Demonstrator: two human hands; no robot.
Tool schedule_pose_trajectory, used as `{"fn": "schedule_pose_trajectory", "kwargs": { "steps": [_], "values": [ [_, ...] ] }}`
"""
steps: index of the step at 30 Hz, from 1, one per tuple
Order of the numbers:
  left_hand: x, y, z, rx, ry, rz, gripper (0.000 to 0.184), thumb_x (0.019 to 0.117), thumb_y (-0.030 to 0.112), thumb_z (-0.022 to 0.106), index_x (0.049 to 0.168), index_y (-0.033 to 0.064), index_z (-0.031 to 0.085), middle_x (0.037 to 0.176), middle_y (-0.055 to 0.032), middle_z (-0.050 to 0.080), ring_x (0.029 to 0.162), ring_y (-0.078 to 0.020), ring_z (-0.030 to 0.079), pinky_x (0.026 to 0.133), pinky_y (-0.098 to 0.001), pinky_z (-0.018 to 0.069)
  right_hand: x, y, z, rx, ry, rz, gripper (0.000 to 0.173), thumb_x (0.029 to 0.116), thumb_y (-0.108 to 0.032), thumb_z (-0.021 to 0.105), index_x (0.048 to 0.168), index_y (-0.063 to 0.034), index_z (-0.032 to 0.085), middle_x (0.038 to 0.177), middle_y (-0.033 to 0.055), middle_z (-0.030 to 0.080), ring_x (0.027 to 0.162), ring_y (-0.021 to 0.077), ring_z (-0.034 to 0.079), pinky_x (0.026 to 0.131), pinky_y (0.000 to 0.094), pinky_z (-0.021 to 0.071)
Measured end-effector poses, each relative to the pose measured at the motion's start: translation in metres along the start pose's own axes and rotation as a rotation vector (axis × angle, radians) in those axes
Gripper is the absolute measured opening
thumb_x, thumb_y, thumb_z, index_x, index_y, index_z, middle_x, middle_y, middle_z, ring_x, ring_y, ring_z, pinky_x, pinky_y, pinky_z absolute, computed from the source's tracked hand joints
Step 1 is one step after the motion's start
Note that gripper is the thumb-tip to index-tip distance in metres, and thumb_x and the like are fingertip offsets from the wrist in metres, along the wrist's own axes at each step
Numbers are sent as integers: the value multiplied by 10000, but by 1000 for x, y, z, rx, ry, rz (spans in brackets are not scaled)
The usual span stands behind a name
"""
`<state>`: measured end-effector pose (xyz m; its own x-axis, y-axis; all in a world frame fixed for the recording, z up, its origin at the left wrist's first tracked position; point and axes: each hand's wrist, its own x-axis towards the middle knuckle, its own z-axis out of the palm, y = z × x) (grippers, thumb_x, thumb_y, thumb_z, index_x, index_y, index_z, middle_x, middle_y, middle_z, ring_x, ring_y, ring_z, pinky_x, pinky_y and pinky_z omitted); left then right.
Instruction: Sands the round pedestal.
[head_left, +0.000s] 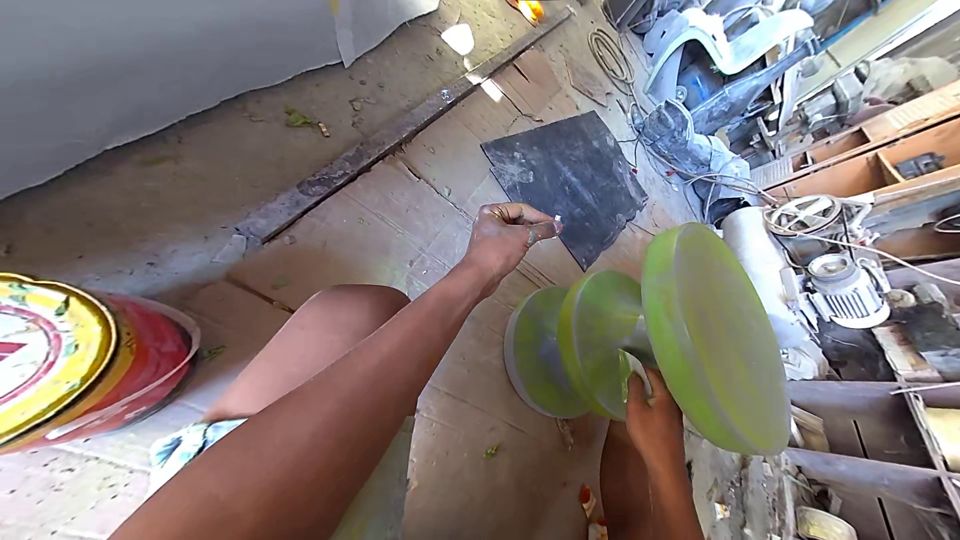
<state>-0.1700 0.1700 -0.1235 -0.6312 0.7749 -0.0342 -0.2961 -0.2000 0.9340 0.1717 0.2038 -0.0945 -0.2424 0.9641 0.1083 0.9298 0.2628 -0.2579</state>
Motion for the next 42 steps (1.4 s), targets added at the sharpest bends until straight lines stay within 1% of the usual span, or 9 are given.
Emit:
{"fn": "schedule_pose_trajectory", "kwargs": {
  "steps": [2,6,10,17,22,26,30,36,42],
  "values": [
    [1,-1,0,-2,6,8,83,852,179,851,888,124,801,831,11,740,764,-72,647,733,-277,523,6,1,3,-51,-17,-54,348,1045,-264,524,1323,-134,688,1312,92,682,1262,251,620,1079,538,477],
    [2,-1,-1,-12,2,11,79,856,181,848,893,126,805,829,9,744,756,-71,649,726,-277,523,10,0,19,-122,-34,-230,368,1020,-131,518,1349,-133,682,1292,110,678,1180,266,654,1008,510,530],
    [0,0,2,-4,-7,3,79,859,188,846,888,129,803,815,15,734,744,-68,635,713,-274,512,3,-11,33,-293,-72,-248,378,994,-102,558,1353,-116,677,1267,134,664,1107,273,673,949,456,570],
    [1,1,1,2,2,3,77,852,179,851,884,127,803,818,14,735,739,-64,636,709,-271,515,-7,-6,20,-458,-284,-245,462,943,-96,594,1384,-213,667,1264,66,655,1115,204,656,936,387,571],
    [0,-1,-2,2,3,4,98,852,197,853,907,130,806,822,11,739,752,-78,648,722,-298,526,-22,38,26,-270,-3,-485,368,869,-224,625,1203,-206,779,1129,39,731,960,191,717,743,426,610],
    [2,-2,-2,12,12,-1,86,851,196,854,899,139,810,805,16,734,730,-77,637,711,-303,518,-10,26,23,-46,84,-422,411,913,-101,572,1295,-115,721,1205,109,703,1033,207,699,851,410,604],
    [1,-5,3,8,-7,-1,93,844,185,858,900,130,807,800,12,730,725,-77,634,705,-292,519,8,1,32,-126,63,-261,375,994,-90,541,1332,-136,698,1298,115,670,1155,263,663,969,477,559],
    [1,-1,-1,9,6,-8,86,847,180,855,902,132,810,801,22,733,715,-61,625,692,-268,506,9,-16,44,-133,-21,-135,348,1008,-105,535,1290,-170,727,1274,148,650,1170,297,630,981,494,536],
    [2,-2,2,15,0,-9,99,838,186,864,896,129,807,788,19,723,715,-63,625,690,-274,506,-7,-16,35,-72,-166,-141,359,1010,-120,543,1310,-209,718,1236,91,660,1108,218,647,950,450,555]
  ]
}}
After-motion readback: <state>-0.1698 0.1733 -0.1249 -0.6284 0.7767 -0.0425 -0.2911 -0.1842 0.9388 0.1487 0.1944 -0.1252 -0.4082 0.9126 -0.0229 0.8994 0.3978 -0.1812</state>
